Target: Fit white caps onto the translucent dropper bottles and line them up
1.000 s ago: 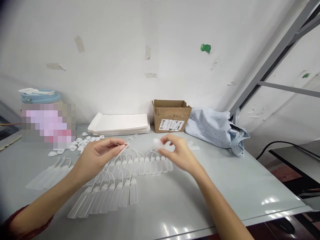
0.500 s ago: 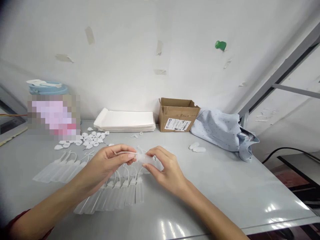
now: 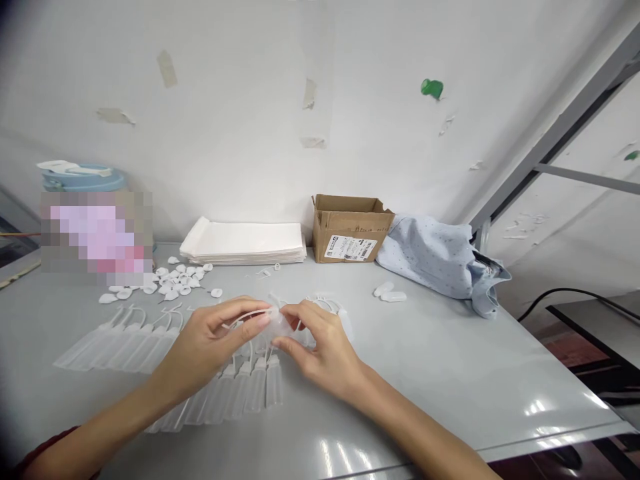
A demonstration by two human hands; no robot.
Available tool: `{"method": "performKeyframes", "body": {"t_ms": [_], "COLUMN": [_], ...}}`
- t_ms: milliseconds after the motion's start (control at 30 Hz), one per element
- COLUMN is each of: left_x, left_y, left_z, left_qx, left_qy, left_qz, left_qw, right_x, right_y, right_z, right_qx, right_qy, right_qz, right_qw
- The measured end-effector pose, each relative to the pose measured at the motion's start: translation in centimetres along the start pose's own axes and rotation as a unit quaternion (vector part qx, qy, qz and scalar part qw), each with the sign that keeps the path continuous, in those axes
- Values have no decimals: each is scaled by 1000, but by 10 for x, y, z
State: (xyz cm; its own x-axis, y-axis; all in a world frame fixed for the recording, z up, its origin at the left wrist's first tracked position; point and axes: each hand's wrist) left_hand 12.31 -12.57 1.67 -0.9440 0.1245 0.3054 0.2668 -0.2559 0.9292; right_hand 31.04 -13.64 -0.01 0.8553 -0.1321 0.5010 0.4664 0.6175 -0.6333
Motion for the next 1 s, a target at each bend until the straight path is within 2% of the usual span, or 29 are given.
{"method": "performKeyframes", "body": {"t_ms": [100, 233, 333, 633, 833, 1000], "left_x": [-3, -6, -7, -7, -7, -7], "left_y": [-3, -7, -7, -5, -5, -6], "left_z": [-2, -2, -3, -3, -4, -3], "left_qx": [-41, -69, -78, -17, 32, 34], "left_qy": [18, 44, 42, 46, 34, 18], "left_qz": [26, 40, 30, 4, -10, 1], "left_qw": [999, 996, 996, 999, 999, 999], "right_x": [-1, 0, 0, -9, -12, -13], "right_y": [-1, -2, -3, -4, -2, -1], "right_z": [-1, 0, 0, -7, -11, -13], "right_qx": [-11, -32, -52, -128, -148, -152], "right_qy": [-18, -29, -31, 1, 9, 4], "right_qz": [6, 22, 40, 123, 151, 143], "right_qw": [1000, 999, 997, 984, 977, 978]}}
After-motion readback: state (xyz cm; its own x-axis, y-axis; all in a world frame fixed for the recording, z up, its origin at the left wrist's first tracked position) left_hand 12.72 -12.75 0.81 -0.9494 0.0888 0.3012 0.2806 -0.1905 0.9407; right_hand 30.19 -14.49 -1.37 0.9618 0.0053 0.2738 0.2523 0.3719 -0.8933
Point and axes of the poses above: each hand's wrist, its own z-axis towards the middle knuckle, its own x-axis out of the back of the hand, y = z × x, and after that the axes turned 8 degrees about y, right-handed
